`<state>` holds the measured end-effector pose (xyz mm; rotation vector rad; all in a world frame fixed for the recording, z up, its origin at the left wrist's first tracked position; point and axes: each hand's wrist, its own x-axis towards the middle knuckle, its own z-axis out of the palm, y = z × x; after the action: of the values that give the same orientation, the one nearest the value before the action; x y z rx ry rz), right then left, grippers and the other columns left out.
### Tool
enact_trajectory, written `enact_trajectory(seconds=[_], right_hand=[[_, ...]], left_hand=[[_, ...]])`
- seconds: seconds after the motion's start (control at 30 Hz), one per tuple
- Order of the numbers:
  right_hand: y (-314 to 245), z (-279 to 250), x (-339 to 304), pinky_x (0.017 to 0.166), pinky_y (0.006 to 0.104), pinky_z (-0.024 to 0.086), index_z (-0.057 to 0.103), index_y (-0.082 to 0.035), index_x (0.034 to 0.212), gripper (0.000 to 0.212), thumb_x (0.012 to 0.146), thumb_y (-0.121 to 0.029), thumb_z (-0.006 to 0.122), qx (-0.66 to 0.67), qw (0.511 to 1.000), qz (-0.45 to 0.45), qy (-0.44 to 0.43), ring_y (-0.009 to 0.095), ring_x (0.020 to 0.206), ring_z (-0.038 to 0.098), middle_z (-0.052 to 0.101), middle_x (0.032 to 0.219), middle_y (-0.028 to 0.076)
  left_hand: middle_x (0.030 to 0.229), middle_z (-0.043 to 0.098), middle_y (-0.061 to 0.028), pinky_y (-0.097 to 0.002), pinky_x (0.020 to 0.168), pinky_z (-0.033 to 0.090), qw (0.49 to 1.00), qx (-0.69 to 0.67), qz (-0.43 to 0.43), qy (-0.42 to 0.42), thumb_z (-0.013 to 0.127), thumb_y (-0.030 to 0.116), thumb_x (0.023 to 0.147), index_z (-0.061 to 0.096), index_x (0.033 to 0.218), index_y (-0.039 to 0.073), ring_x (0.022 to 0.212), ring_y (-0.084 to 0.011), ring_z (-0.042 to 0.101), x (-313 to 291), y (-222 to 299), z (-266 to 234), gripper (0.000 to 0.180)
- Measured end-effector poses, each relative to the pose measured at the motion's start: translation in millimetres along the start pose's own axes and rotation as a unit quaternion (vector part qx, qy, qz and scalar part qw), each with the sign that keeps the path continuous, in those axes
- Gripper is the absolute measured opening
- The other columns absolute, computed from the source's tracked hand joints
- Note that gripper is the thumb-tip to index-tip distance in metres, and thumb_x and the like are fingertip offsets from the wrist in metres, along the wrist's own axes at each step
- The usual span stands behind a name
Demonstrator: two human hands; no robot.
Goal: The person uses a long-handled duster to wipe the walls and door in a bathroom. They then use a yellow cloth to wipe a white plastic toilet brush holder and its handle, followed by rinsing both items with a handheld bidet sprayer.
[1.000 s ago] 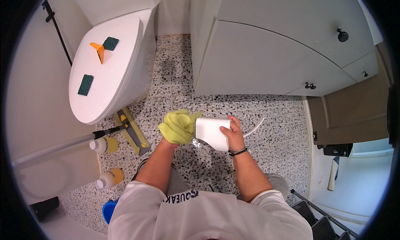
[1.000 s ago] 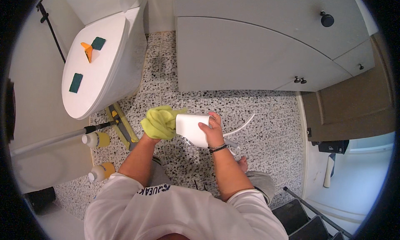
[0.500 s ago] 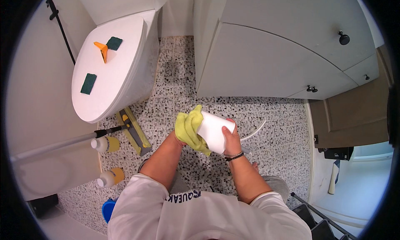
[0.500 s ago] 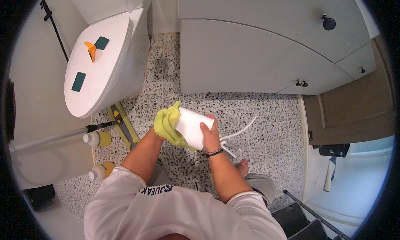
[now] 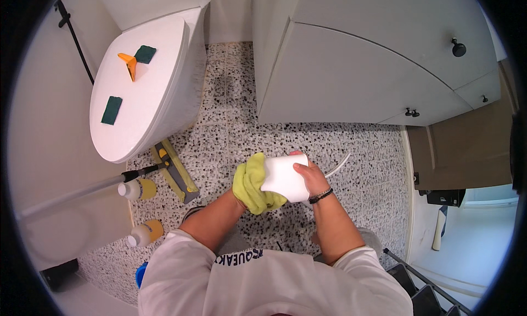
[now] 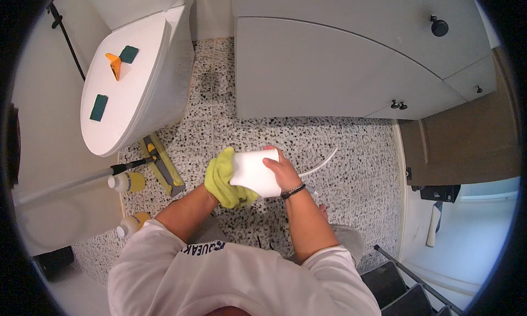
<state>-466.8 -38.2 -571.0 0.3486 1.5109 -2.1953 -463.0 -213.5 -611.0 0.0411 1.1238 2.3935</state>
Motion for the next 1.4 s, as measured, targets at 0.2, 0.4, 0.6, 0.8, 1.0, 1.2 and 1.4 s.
enact_trajectory(seconds=[0.2,0.4,0.6,0.8,1.0,1.2,1.4], right_hand=[[30,11,13,0.072,0.0293,0.044,0.035,-0.001,0.111,0.039,0.078,-0.013,0.053,0.1,0.985,-0.05,0.132,0.019,0.082,0.051,0.05,0.095,0.01],[45,28,22,0.07,0.0323,0.045,0.038,0.0,0.108,0.033,0.081,-0.016,0.049,0.166,0.958,-0.067,0.224,0.021,0.083,0.053,0.051,0.096,0.012],[43,30,24,0.076,0.0285,0.041,0.025,0.003,0.118,0.05,0.085,-0.029,0.044,0.084,0.957,-0.046,0.273,0.02,0.088,0.049,0.046,0.102,0.015],[60,6,23,0.084,0.0316,0.037,0.033,0.005,0.116,0.068,0.08,-0.053,0.041,-0.009,0.996,0.022,0.088,0.024,0.099,0.043,0.04,0.111,0.016],[77,-14,26,0.086,0.0285,0.033,0.056,0.007,0.089,0.058,0.082,-0.048,0.04,-0.04,0.998,0.034,0.032,0.023,0.1,0.039,0.035,0.112,0.018],[50,8,9,0.08,0.0278,0.037,0.057,0.006,0.089,0.045,0.085,-0.037,0.043,-0.15,0.988,-0.025,0.03,0.021,0.094,0.042,0.04,0.107,0.015],[13,53,-20,0.079,0.0311,0.038,0.059,0.001,0.072,0.027,0.063,-0.023,0.07,-0.509,0.842,-0.175,-0.048,0.026,0.094,0.041,0.039,0.104,0.013]], left_hand=[[0.091,0.053,-0.0067,-0.031,0.072,0.044,0.941,0.323,0.096,0.041,0.046,0.021,0.082,0.049,0.095,0.006,0.077,-0.0184,0.052,20,-4,-6,0.021],[0.102,0.05,-0.0122,-0.037,0.082,0.038,0.933,0.307,0.138,0.128,0.05,0.025,0.076,0.048,0.106,0.006,0.097,-0.0237,0.047,23,3,3,0.035],[0.118,0.042,-0.0152,-0.0554,0.095,0.008,0.648,0.747,0.145,0.026,0.052,0.036,0.068,0.042,0.117,0.011,0.113,-0.0312,0.034,-3,-1,34,0.056],[0.112,0.048,-0.0119,-0.0476,0.095,0.019,0.611,0.763,0.169,-0.121,0.051,0.033,0.069,0.049,0.107,0.008,0.107,-0.0284,0.042,-3,4,20,0.045],[0.084,0.057,-0.0151,-0.0386,0.069,0.043,0.745,0.656,0.009,-0.116,0.056,0.021,0.067,0.054,0.091,0.004,0.079,-0.0335,0.054,13,15,16,0.029],[0.076,0.058,-0.0158,-0.0383,0.06,0.044,0.764,0.634,0.101,0.071,0.049,0.014,0.073,0.053,0.088,0.002,0.07,-0.0315,0.057,21,-27,-21,0.02],[0.071,0.053,-0.0104,-0.0378,0.054,0.046,0.962,-0.039,-0.128,0.239,0.037,0.023,0.08,0.05,0.079,0.003,0.062,-0.0261,0.055,42,-34,-29,0.024]])
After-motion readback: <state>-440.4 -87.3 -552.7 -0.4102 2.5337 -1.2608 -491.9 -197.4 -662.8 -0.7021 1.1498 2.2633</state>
